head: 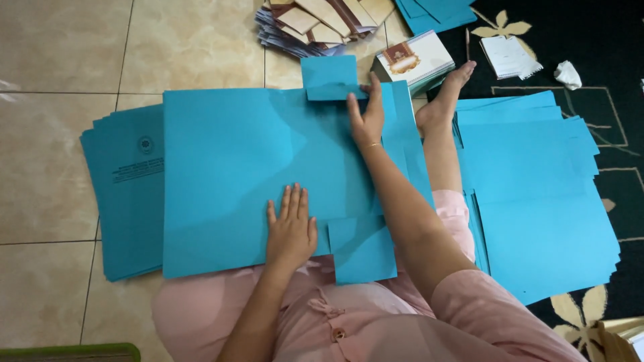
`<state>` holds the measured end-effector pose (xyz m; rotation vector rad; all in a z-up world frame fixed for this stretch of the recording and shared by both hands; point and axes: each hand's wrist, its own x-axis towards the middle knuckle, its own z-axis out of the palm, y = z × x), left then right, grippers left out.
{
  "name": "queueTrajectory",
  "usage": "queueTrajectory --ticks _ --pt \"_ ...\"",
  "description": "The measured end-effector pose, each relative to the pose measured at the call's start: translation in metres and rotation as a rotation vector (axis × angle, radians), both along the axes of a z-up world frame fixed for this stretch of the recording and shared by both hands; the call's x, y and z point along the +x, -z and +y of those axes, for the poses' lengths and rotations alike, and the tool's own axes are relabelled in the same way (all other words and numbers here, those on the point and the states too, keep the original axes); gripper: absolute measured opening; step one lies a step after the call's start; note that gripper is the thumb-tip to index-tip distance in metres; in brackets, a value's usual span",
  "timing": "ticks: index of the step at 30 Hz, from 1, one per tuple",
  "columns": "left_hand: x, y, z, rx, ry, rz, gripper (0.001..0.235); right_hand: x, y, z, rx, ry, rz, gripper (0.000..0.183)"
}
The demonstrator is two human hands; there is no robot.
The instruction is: The person sits on the floor and folds blue paper sheets by hand. They repeatedly fold the side flaps inward and then fold the top and bottom flaps to create a rectangular shape, stacking the finished pieces.
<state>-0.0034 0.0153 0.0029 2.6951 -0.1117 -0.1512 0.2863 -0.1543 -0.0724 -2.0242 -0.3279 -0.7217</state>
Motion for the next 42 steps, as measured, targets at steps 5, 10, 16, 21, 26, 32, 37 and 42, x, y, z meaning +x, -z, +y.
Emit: queueTrajectory --ticks 5,10,16,21,26,32,37,42 --pt "-0.001 0.006 0.0 0.003 -0.003 -0.037 0.062 0.024 0.031 -0.005 -0.33 0.119 -0.081 0.02" --pt "-0.002 0.009 -0.001 0.007 -0.005 -0.071 0.061 0.003 -0.008 0.033 -0.843 0.124 0.404 0.058" --pt "-0.001 0.009 0.0 0.035 0.0 -0.072 0.061 -0.011 -0.025 0.089 -0.887 0.105 0.387 0.088" --pt "-0.003 -0.005 -0.001 -0.006 -0.018 -0.032 0.058 0.0 -0.017 0.087 -1.057 -0.141 0.332 0.075" --pt "-0.002 0.006 -0.001 0.01 -0.024 -0.015 0.06 0.006 -0.001 0.037 -0.947 0.07 0.373 0.074" --pt "0.003 0.023 -0.001 0.082 -0.012 -0.075 0.065 -0.05 0.012 0.002 -1.032 -0.137 0.252 0.071" --pt "0.005 0.043 -0.001 0.092 -0.031 -0.146 0.067 -0.121 -0.026 -0.051 -0.776 -0.557 0.449 0.068" --pt "0.01 0.06 -0.007 0.144 -0.135 -0.208 0.072 -0.206 -0.072 -0.075 -0.747 0.025 0.437 0.084"
